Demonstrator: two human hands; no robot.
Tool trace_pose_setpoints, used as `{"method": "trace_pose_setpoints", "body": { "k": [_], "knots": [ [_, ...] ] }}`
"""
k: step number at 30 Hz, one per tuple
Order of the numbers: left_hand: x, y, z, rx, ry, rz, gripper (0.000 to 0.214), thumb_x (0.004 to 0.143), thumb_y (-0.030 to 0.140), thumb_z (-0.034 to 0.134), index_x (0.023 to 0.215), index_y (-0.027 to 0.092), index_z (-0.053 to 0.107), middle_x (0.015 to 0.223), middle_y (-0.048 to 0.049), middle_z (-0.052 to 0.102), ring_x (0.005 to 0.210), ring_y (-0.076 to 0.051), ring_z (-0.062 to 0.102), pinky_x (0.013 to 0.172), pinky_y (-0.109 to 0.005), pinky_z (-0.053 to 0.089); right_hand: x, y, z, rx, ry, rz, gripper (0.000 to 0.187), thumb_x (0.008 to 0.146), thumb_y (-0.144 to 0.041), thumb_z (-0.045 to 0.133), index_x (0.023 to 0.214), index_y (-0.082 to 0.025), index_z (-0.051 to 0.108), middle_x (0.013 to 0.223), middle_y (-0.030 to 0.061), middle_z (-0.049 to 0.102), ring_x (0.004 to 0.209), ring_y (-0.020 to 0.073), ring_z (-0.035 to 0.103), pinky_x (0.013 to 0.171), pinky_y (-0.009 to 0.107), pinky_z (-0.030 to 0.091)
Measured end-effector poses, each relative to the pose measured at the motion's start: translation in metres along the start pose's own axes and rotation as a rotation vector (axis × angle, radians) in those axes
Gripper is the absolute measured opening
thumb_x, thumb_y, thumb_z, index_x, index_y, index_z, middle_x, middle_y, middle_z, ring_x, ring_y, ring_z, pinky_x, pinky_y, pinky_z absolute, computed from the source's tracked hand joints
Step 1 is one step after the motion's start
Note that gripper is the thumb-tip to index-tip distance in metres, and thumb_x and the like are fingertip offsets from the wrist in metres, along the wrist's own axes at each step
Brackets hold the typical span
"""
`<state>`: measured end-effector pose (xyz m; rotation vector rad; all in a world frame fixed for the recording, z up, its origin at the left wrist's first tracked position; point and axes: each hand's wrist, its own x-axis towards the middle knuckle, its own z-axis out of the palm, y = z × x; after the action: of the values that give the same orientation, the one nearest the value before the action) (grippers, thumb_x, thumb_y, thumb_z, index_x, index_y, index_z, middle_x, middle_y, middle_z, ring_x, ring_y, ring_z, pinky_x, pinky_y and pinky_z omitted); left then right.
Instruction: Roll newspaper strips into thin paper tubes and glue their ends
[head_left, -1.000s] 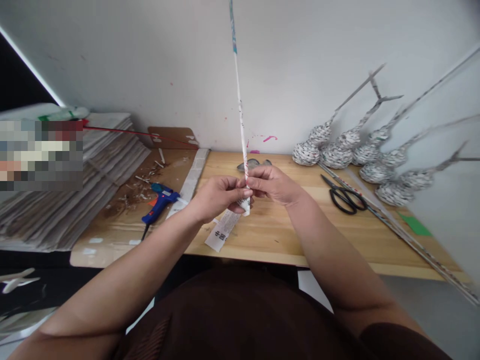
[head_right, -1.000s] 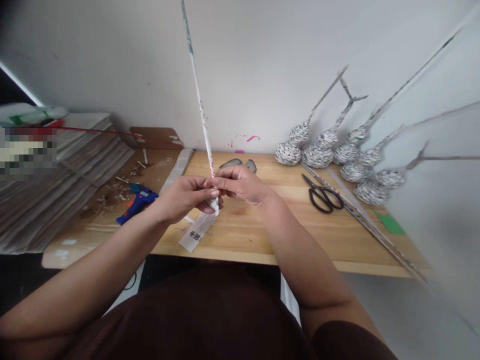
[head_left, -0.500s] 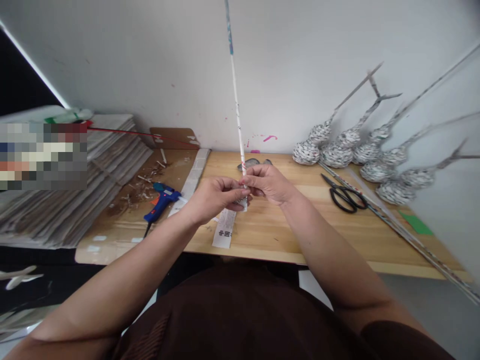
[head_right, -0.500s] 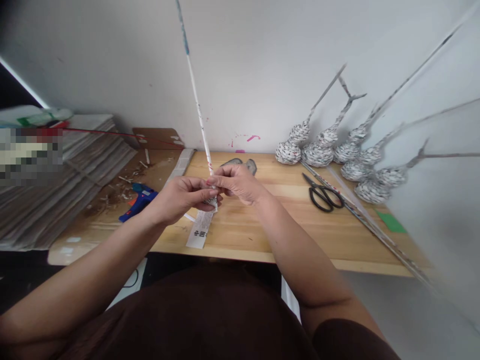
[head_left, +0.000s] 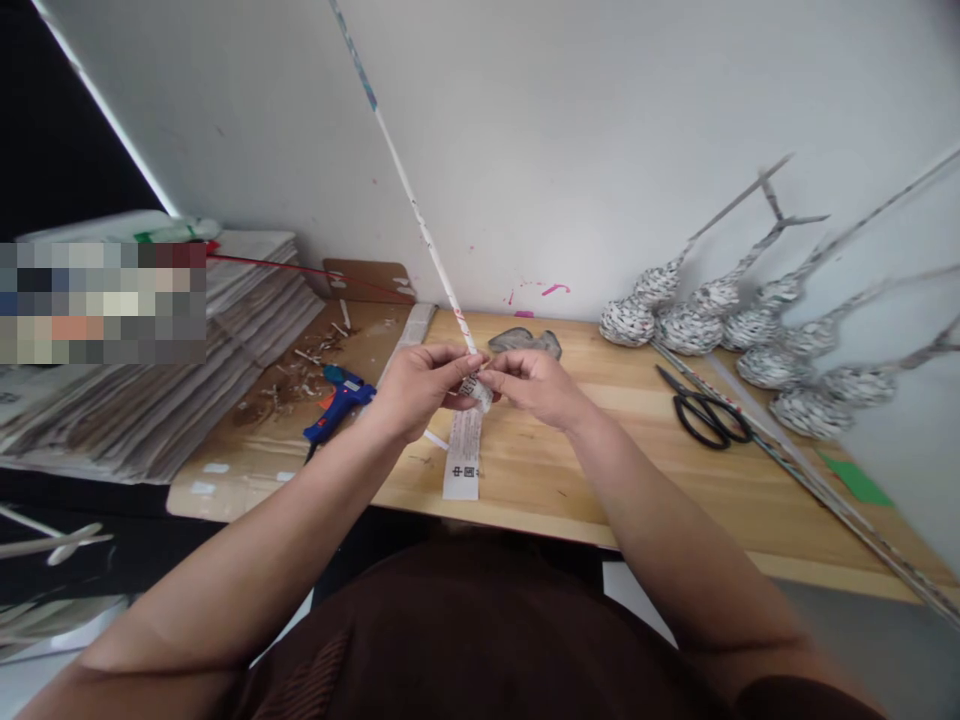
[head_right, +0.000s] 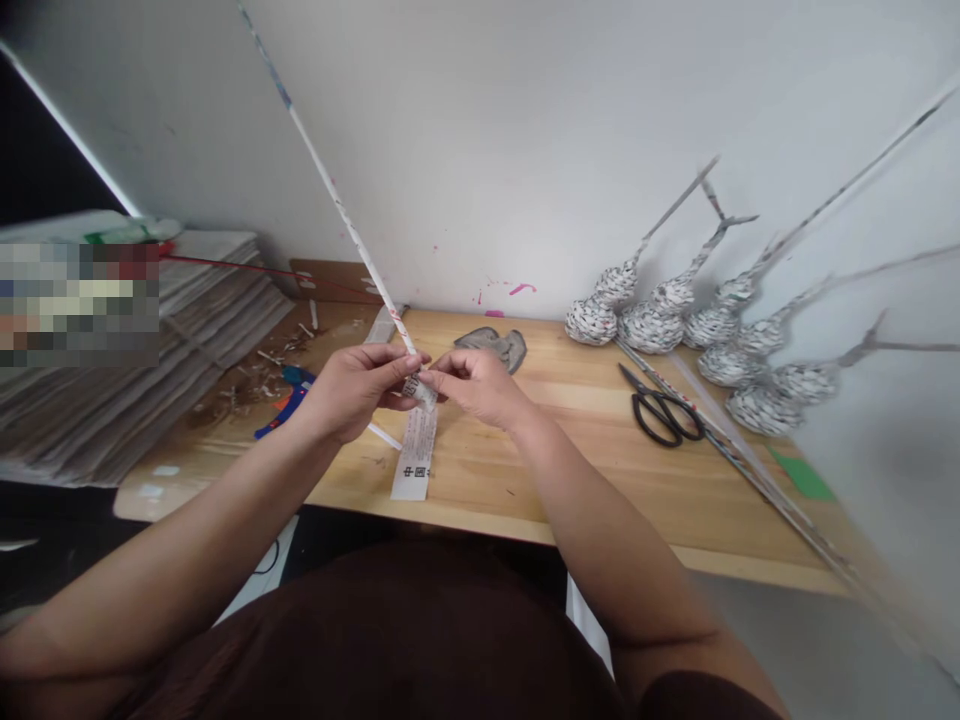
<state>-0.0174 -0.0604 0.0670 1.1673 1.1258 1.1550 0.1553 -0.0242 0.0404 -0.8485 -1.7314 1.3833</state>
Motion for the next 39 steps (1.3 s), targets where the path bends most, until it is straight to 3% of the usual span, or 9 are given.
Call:
{"method": "trace_pose_setpoints", "body": {
  "k": [3,5,8,11,15,18,26,31,39],
  "knots": [
    [0.002,-0.003,0.001,-0.046,0.029,-0.007,0.031,0.066,0.038,0.082,0.083,0.014,0.072,0.069,0.0003,0.064,0.053,-0.007,0.056,0.05,-0.022,0.057,-0.002,-0.001,0.001,-0.23,0.046,-0.075,0.038,0.082,-0.051,0.065,0.07,-0.015,0.06,0.06,-0.0021,0.054,0.053,0.0071,0.043,0.049,0.023,0.031],
    [0.003,-0.004,-0.001,-0.073,0.04,-0.022,0.029,0.067,0.036,0.081,0.083,0.014,0.07,0.07,0.0009,0.064,0.051,-0.006,0.053,0.051,-0.024,0.058,-0.003,-0.002,-0.003,-0.312,-0.014,-0.05,0.044,0.085,-0.054,0.06,0.065,-0.015,0.06,0.057,-0.0017,0.053,0.051,0.0071,0.042,0.049,0.023,0.03],
    [0.004,-0.002,-0.004,-0.082,-0.02,-0.056,0.025,0.072,0.034,0.078,0.084,0.014,0.069,0.077,-0.002,0.067,0.06,-0.01,0.063,0.052,-0.023,0.059,-0.002,-0.005,-0.012,-0.206,-0.035,-0.029,0.045,0.085,-0.056,0.059,0.069,-0.014,0.064,0.063,0.001,0.06,0.056,0.0088,0.05,0.051,0.023,0.035],
    [0.001,-0.001,-0.004,-0.055,-0.165,-0.107,0.022,0.076,0.033,0.075,0.083,0.014,0.067,0.079,-0.0054,0.07,0.073,-0.016,0.07,0.054,-0.022,0.058,-0.002,-0.009,-0.018,-0.03,-0.001,-0.086,0.038,0.086,-0.052,0.06,0.097,-0.016,0.069,0.084,0.0031,0.065,0.071,0.0111,0.06,0.054,0.021,0.039],
    [-0.004,-0.006,0.001,-0.026,-0.325,-0.151,0.021,0.078,0.033,0.073,0.086,0.014,0.069,0.079,-0.0056,0.071,0.072,-0.015,0.069,0.059,-0.024,0.059,-0.004,-0.009,-0.017,0.124,-0.232,-0.107,0.036,0.09,-0.044,0.059,0.114,-0.019,0.068,0.08,0.0008,0.062,0.066,0.0091,0.057,0.057,0.022,0.044],
    [-0.007,-0.01,0.005,-0.019,-0.36,-0.168,0.025,0.077,0.032,0.075,0.094,0.014,0.07,0.081,-0.0055,0.072,0.072,-0.015,0.069,0.061,-0.024,0.059,-0.004,-0.003,-0.015,0.241,-0.322,-0.08,0.03,0.089,-0.041,0.063,0.105,-0.016,0.071,0.072,-0.0004,0.06,0.058,0.0085,0.055,0.057,0.023,0.048],
    [-0.011,-0.007,0.01,0.054,-0.287,-0.157,0.023,0.071,0.03,0.08,0.084,0.012,0.073,0.08,-0.0075,0.074,0.076,-0.016,0.07,0.07,-0.027,0.059,-0.002,0.003,-0.018,0.278,-0.226,-0.024,0.021,0.081,-0.035,0.072,0.08,-0.015,0.073,0.063,-0.0009,0.061,0.054,0.0071,0.051,0.049,0.02,0.04],
    [-0.014,-0.004,0.012,0.102,-0.274,-0.143,0.024,0.068,0.03,0.081,0.083,0.013,0.074,0.082,-0.0081,0.074,0.076,-0.016,0.069,0.072,-0.028,0.059,-0.002,-0.001,-0.017,0.285,-0.211,-0.008,0.019,0.077,-0.034,0.076,0.076,-0.015,0.074,0.058,-0.0018,0.06,0.05,0.0054,0.047,0.045,0.019,0.032],
    [-0.021,0.0,0.011,0.124,-0.325,-0.153,0.028,0.072,0.034,0.078,0.091,0.014,0.074,0.086,-0.0095,0.075,0.078,-0.017,0.07,0.067,-0.026,0.059,-0.003,-0.001,-0.013,0.334,-0.214,0.072,0.03,0.07,-0.041,0.081,0.074,-0.014,0.067,0.058,-0.0025,0.06,0.047,0.0079,0.055,0.042,0.019,0.036]
  ]
}}
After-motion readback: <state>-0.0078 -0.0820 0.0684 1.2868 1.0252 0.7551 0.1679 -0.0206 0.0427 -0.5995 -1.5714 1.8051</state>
